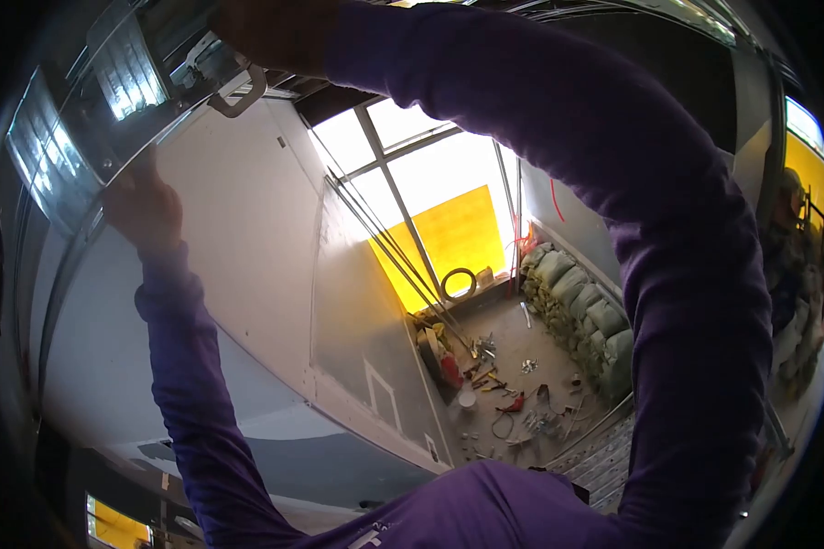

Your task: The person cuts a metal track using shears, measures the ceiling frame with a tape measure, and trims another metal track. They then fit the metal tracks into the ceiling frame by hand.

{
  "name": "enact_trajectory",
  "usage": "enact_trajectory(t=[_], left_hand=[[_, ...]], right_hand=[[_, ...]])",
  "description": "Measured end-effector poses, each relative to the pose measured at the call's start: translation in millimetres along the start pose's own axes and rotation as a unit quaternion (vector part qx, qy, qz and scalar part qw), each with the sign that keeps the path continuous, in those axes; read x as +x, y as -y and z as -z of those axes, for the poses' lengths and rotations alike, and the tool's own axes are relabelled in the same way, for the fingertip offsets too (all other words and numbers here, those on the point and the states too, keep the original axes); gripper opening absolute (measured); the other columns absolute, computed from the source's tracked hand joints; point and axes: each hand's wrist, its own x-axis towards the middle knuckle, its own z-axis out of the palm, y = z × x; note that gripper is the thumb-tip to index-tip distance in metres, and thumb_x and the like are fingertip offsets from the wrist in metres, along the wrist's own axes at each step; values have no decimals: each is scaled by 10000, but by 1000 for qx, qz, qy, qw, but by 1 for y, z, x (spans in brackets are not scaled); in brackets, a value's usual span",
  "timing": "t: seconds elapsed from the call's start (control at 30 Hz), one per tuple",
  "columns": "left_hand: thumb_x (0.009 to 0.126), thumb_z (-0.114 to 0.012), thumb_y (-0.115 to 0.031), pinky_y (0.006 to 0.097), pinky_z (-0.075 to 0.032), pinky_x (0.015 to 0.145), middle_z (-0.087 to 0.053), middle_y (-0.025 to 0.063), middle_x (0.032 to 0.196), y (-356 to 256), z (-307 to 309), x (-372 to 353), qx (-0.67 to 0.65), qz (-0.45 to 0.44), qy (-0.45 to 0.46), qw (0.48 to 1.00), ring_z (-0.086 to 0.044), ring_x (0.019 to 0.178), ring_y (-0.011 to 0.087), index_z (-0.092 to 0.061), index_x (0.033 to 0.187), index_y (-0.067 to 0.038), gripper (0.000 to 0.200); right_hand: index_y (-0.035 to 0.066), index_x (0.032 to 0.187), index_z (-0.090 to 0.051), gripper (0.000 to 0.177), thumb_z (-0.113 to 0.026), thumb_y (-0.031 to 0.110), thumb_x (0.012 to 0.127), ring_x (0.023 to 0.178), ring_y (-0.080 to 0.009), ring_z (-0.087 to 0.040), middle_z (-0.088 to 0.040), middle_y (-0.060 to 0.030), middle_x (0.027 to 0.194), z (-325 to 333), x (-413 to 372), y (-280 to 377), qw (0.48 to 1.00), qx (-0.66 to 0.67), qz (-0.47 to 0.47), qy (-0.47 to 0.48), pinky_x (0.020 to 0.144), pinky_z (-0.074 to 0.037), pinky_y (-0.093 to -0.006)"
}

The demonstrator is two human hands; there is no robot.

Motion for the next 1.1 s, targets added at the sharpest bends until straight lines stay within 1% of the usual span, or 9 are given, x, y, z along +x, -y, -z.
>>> enact_trajectory(t=[0.1,0.23,0.33,0.47,0.63,0.7,0.87,0.97,1.1], left_hand=[[903,-644,-146,383,-523,808,-668,120,1068,-5,1,2,-35,1,-4,999,-653,967,302,-661,1101,-215,210],[915,-625,-71,351,-492,900,-664,82,1053,-31,-5,18,-339,165,-62,924,-640,959,259,-665,1057,-125,157],[884,-641,-35,341,-508,889,-667,79,1051,-41,8,24,-231,132,-31,964,-644,975,250,-669,1069,-138,213],[905,-670,-37,307,-502,877,-629,74,1026,-27,4,22,-191,57,-23,980,-636,954,182,-656,995,-16,94],[897,-658,12,287,-516,867,-603,75,1037,-21,4,24,-43,-106,-21,993,-626,976,162,-655,979,3,83],[898,-653,17,288,-520,866,-598,75,1042,-27,-1,23,-195,0,-37,980,-626,975,163,-655,978,2,81],[893,-652,24,296,-519,852,-603,77,1029,-44,2,27,-328,112,-59,936,-623,968,164,-657,977,-1,88],[919,-638,-122,327,-541,800,-651,20,1071,-30,-2,23,-198,63,-49,977,-665,961,197,-689,1014,-162,114],[918,-641,-136,321,-544,790,-639,16,1084,-32,-3,21,-203,79,-53,974,-662,965,191,-700,981,-171,93]], right_hand=[[37,1100,-641,375,-594,346,894,1162,-316,-535,-631,-133,1105,-7,3,-1,999,10,2,-39,1065,-330,-494],[48,1143,-647,400,-621,355,888,1205,-320,-535,-645,-122,1150,5,11,-3,996,14,79,34,1127,-267,-525],[58,1180,-645,401,-642,333,888,1216,-308,-545,-651,-119,1181,28,8,-4,990,10,104,99,1138,-259,-554],[54,1179,-650,368,-659,282,891,1183,-286,-572,-655,-115,1181,22,11,-10,974,131,95,161,1097,-331,-563],[59,1085,-676,263,-676,224,880,1047,-245,-631,-689,-90,1046,7,16,-14,976,138,105,132,963,-451,-464],[61,1041,-681,219,-678,206,876,1001,-231,-644,-697,-81,993,1,19,-15,975,138,121,124,916,-469,-433],[54,960,-684,162,-678,184,863,928,-211,-665,-697,-75,929,-10,17,-16,981,141,114,62,850,-495,-390],[41,941,-677,164,-675,177,849,878,-219,-676,-691,-86,899,-18,16,-14,975,206,82,22,812,-510,-384],[21,956,-666,193,-668,176,841,851,-229,-679,-683,-106,879,-21,15,-11,976,205,73,12,816,-520,-408]])
